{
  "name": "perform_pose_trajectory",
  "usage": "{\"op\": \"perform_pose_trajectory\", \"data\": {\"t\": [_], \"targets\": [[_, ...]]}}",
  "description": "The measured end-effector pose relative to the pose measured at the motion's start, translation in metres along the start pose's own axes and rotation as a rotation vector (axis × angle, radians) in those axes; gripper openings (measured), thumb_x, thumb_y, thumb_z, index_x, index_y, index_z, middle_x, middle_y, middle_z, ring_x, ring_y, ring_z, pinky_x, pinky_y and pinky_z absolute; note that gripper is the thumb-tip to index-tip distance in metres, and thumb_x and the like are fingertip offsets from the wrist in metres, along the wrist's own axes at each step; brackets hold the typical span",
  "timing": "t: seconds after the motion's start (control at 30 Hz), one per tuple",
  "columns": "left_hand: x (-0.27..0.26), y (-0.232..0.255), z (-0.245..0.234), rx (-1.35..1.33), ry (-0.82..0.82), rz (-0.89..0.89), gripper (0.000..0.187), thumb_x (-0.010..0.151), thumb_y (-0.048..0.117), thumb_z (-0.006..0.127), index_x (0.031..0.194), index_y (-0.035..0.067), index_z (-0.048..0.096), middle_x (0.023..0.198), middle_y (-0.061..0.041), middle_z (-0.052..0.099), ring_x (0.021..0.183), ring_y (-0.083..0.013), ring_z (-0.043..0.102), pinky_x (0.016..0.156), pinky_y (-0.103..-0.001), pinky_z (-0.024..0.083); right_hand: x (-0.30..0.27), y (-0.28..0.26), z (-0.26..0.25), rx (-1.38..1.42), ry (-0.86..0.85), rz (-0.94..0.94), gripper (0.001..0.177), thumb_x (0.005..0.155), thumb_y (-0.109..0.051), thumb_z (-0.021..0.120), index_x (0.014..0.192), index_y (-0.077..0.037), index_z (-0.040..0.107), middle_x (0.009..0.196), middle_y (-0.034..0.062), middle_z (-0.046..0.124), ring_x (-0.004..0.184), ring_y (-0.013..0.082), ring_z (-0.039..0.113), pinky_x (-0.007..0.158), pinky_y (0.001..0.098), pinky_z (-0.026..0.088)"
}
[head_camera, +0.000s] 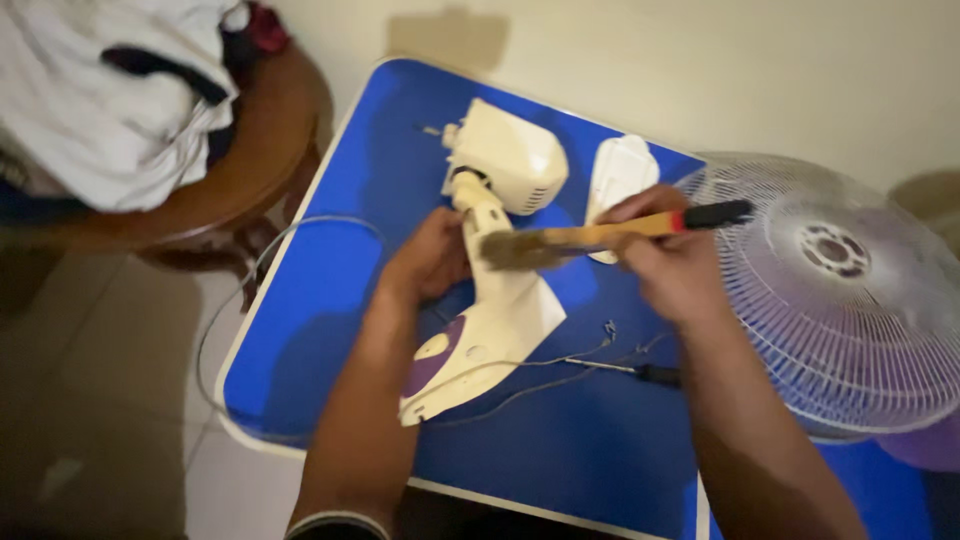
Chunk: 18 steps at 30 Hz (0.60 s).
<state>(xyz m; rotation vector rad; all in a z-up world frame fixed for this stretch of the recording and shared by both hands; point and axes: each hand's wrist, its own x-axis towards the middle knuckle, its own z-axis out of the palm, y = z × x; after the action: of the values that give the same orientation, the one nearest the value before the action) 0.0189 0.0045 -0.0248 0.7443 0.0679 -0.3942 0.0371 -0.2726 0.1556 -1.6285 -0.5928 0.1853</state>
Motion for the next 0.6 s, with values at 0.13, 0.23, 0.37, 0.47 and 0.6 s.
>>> {"op": "perform_pose_trajectory", "data": {"t": [0.13, 0.23, 0.37, 0.47, 0.6], "targets": [[-0.006, 0.001, -0.001, -0.004, -0.04, 0.002, 0.06, 0.095, 0.045, 0.039, 0.138, 0.007, 0.055, 0.132, -0.014, 0.065, 0.12, -0.0338, 0.063, 0.102, -0.052, 0.05, -0.001, 0.002, 0.007, -0.018, -0.051, 0.072, 0.019, 0.081, 0.0, 0.064, 0.099, -0.002, 0.061, 0.096, 0.0078, 0.071, 0.076, 0.0105, 0.062, 0.065, 0.0259, 0.051], [-0.007, 0.004, 0.004, 0.028, -0.008, -0.021, 0.061, 0.094, 0.044, 0.039, 0.14, 0.008, 0.054, 0.132, -0.015, 0.065, 0.121, -0.0346, 0.062, 0.102, -0.052, 0.048, -0.001, -0.006, 0.005, -0.21, -0.007, 0.072, 0.014, 0.081, -0.001, 0.067, 0.095, -0.002, 0.064, 0.087, 0.0067, 0.068, 0.073, 0.0102, 0.059, 0.062, 0.0265, 0.048], [-0.009, 0.004, 0.005, -0.024, -0.025, -0.003, 0.06, 0.093, 0.042, 0.041, 0.142, 0.008, 0.052, 0.136, -0.015, 0.062, 0.127, -0.0339, 0.06, 0.109, -0.051, 0.047, -0.006, -0.019, 0.015, -0.192, -0.036, 0.023, 0.014, 0.084, -0.005, 0.069, 0.097, -0.004, 0.065, 0.085, 0.0022, 0.065, 0.073, 0.0083, 0.057, 0.063, 0.0251, 0.048], [-0.008, 0.005, 0.006, 0.0, 0.054, -0.032, 0.061, 0.092, 0.041, 0.042, 0.141, 0.007, 0.053, 0.137, -0.016, 0.063, 0.127, -0.034, 0.06, 0.108, -0.051, 0.048, 0.003, -0.031, 0.023, -0.315, -0.12, -0.011, 0.014, 0.08, -0.004, 0.071, 0.093, -0.005, 0.067, 0.082, 0.0022, 0.066, 0.073, 0.0093, 0.061, 0.063, 0.0262, 0.05], [-0.009, 0.006, 0.004, 0.023, -0.013, -0.031, 0.059, 0.093, 0.041, 0.04, 0.139, 0.007, 0.054, 0.137, -0.015, 0.062, 0.126, -0.0336, 0.06, 0.106, -0.051, 0.048, 0.019, -0.045, 0.021, -0.482, -0.046, 0.06, 0.01, 0.078, -0.005, 0.072, 0.088, -0.006, 0.069, 0.074, 0.0026, 0.065, 0.066, 0.0105, 0.062, 0.057, 0.0283, 0.05]]}}
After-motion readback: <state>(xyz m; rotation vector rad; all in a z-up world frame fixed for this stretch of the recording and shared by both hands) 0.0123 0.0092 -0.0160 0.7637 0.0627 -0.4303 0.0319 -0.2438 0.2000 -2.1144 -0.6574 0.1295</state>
